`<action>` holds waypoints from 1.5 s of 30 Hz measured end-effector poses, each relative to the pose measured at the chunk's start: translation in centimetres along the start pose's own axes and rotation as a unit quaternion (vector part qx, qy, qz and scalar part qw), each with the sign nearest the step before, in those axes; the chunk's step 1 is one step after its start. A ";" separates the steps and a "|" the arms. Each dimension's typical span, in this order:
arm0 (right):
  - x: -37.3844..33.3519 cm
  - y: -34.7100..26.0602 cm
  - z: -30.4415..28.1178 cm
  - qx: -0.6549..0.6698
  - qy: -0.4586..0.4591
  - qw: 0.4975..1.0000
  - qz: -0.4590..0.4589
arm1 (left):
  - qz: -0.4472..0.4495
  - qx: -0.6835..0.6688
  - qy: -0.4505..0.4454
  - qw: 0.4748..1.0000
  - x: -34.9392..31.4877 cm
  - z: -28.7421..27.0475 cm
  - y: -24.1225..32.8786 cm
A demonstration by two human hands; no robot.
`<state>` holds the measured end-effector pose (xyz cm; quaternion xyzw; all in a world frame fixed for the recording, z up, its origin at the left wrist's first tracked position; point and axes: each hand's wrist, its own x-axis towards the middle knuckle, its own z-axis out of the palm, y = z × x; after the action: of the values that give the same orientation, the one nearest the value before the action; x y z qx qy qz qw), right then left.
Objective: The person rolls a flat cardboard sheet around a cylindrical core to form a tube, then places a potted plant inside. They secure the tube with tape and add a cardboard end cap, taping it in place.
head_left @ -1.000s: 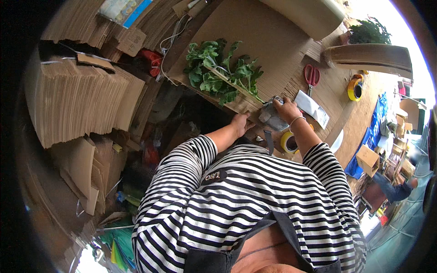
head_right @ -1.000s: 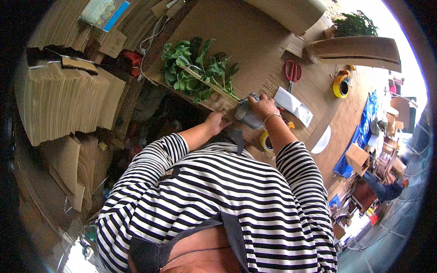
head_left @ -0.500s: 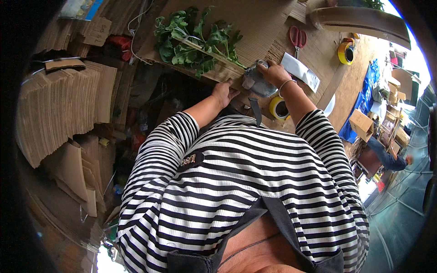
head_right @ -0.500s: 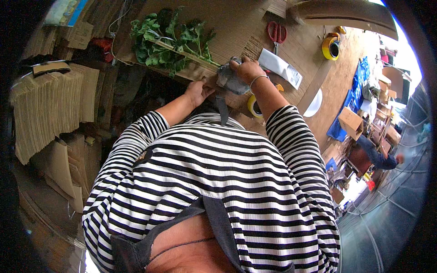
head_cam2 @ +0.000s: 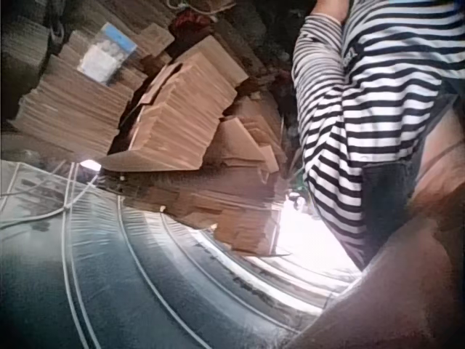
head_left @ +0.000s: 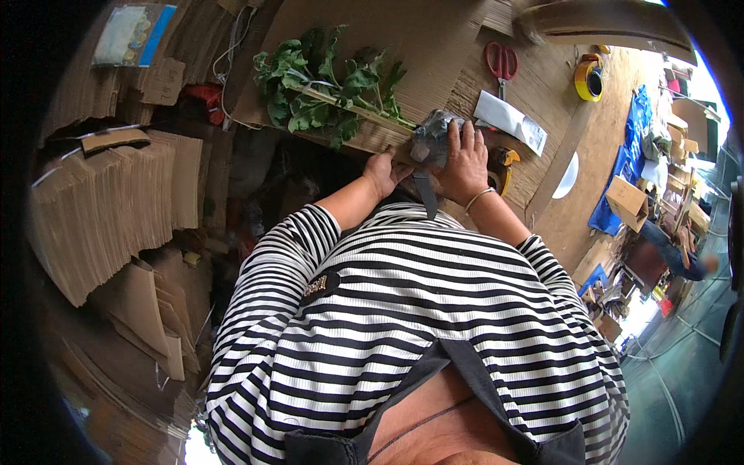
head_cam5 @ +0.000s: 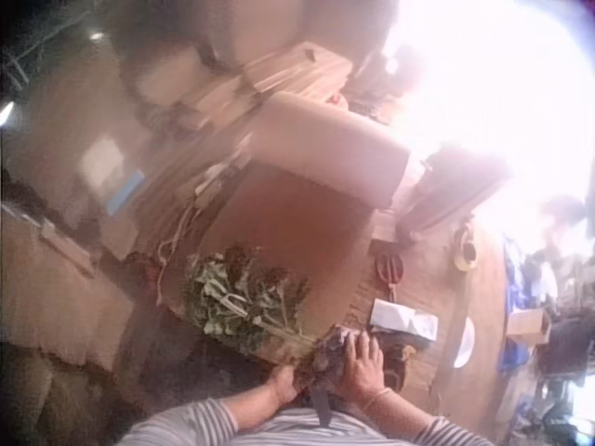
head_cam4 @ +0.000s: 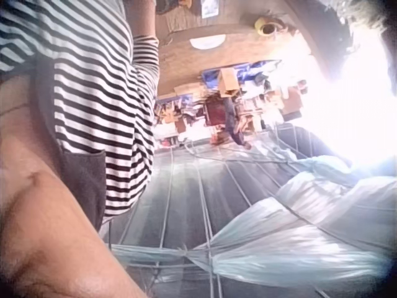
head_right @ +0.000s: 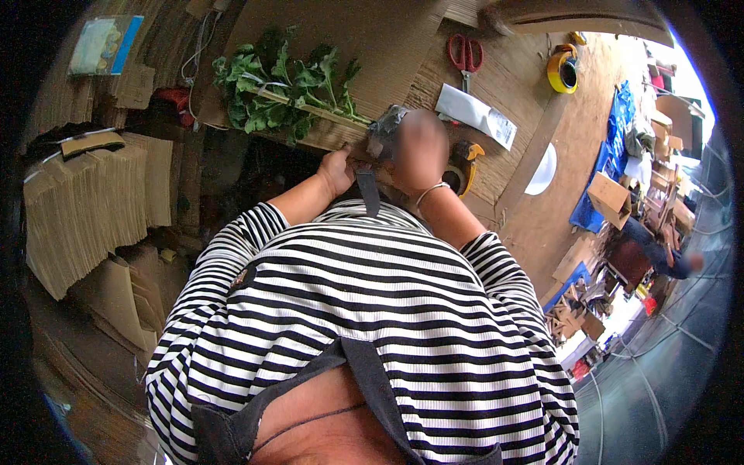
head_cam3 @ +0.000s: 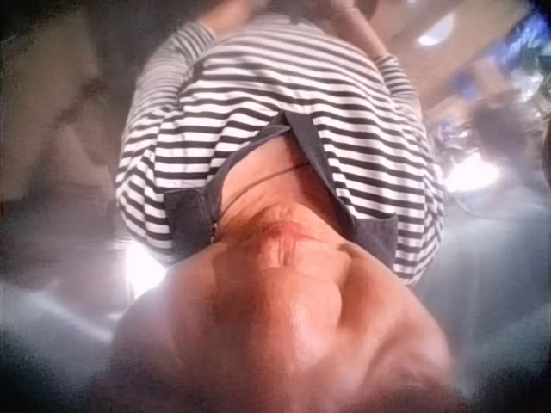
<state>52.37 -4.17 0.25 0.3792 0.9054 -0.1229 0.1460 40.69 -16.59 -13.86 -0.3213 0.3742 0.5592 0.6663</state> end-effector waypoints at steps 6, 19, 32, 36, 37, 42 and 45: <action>-1.3 -2.4 0.5 0.015 0.027 0.999 0.019 | 0.000 0.004 0.014 1.000 -0.1 -0.2 0.1; 0.8 -1.4 1.4 -0.006 0.067 0.998 -0.004 | -0.003 0.025 0.071 0.997 -1.5 3.3 1.0; 6.7 1.1 -1.7 -0.011 -0.045 0.999 -0.018 | -0.106 0.193 -0.054 0.974 -6.4 8.6 5.9; 7.8 1.5 -3.1 0.020 -0.057 0.998 -0.026 | 0.065 0.404 -0.177 0.895 -8.1 10.6 8.4; 7.8 1.5 -3.6 0.032 -0.062 0.997 -0.025 | 0.167 0.438 -0.224 0.854 -6.8 10.1 8.6; 7.6 1.5 -3.0 -0.009 -0.078 0.997 -0.015 | 0.477 0.752 -0.168 0.423 -4.6 14.2 13.7; 7.1 0.9 -3.2 -0.013 -0.081 0.997 -0.003 | 0.340 0.897 -0.132 0.251 -2.3 15.9 17.0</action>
<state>47.71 2.12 0.54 0.3634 0.8932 -0.1420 0.2236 25.97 -1.45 -3.86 0.7181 0.6164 0.0737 0.3147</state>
